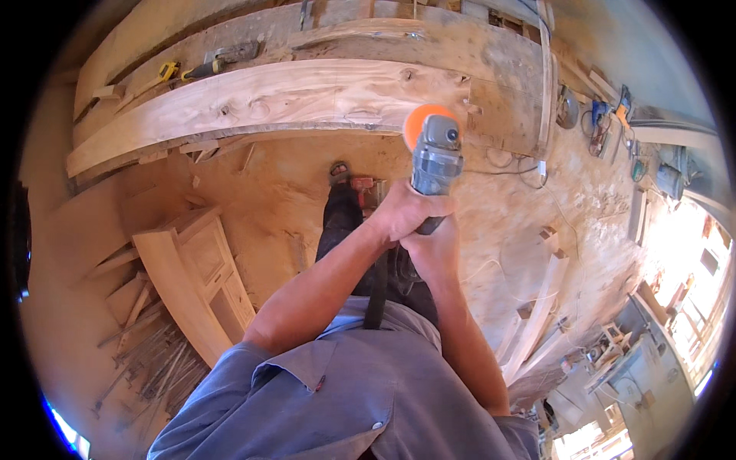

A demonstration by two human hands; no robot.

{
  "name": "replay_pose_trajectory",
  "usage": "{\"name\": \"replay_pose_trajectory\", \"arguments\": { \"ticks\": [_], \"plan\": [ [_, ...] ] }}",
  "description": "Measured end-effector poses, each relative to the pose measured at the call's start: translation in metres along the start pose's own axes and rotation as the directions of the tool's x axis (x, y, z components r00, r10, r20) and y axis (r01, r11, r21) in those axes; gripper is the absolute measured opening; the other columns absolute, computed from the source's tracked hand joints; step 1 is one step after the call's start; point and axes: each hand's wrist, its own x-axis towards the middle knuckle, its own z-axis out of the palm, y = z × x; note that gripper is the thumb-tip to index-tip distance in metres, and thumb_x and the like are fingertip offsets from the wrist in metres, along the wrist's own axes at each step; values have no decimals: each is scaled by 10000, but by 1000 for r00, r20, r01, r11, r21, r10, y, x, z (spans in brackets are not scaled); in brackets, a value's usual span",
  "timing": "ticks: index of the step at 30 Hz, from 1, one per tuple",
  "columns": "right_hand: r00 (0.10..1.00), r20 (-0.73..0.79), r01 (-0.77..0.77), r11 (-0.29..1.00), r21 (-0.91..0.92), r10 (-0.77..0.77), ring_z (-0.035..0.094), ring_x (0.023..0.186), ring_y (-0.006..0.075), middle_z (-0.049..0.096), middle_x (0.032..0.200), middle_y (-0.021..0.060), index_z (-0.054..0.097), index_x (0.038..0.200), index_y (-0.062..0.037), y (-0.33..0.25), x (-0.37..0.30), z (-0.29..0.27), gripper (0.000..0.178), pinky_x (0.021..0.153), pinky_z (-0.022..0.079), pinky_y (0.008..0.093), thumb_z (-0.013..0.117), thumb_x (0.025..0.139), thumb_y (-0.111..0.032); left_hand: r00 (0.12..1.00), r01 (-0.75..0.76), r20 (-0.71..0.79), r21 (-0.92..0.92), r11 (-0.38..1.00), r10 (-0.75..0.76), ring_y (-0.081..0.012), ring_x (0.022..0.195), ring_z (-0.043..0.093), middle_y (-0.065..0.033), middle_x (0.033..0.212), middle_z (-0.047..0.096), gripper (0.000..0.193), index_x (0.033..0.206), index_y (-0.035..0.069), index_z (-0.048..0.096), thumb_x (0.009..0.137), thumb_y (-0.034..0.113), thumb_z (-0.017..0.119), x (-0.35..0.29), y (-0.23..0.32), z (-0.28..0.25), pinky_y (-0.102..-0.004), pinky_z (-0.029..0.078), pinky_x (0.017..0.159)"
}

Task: The person walks through a cluttered workshop and begins assembling a wooden structure. They use a nail gun to fasten a plank to a frame, then switch to a hammer to drive nails manually. The person also uses an angle grinder to smooth the wood surface and continues fastening components with the nail gun.

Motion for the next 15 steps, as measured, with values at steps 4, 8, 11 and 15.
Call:
{"name": "replay_pose_trajectory", "arguments": {
  "ticks": [4,8,11,15],
  "plan": [
    [1000,9,-9,989,-148,10,685,820,167,692,900,86,612,1085,22,2,10,27,405,690,549,309,759,711,-29,1000,-7,-19,-101,995,5,-136,736,653,-54,866,697,207,933,32,702,778,126,800,-8,16,-24,-311,536,691],
    [1000,-9,-23,982,-187,22,697,857,206,702,917,121,593,1121,25,-8,7,33,471,719,550,335,781,699,-71,998,-36,-48,-124,992,30,-149,745,667,-61,853,700,193,907,39,698,769,124,803,-14,16,-26,-316,540,685],
    [999,-25,-48,986,-157,44,698,893,231,701,954,137,580,1128,20,-6,3,19,522,758,546,352,803,676,-115,997,-57,-57,-53,997,54,-130,744,650,-28,824,680,178,880,51,694,763,119,808,-7,6,-13,-307,521,667],
    [998,-47,28,995,-95,-33,668,775,148,674,873,61,625,1006,19,-2,10,32,361,654,535,302,742,666,-17,999,-31,-47,-63,998,28,-119,715,643,-27,799,678,164,850,47,692,762,120,811,-8,18,-21,-300,515,646]
  ]
}}
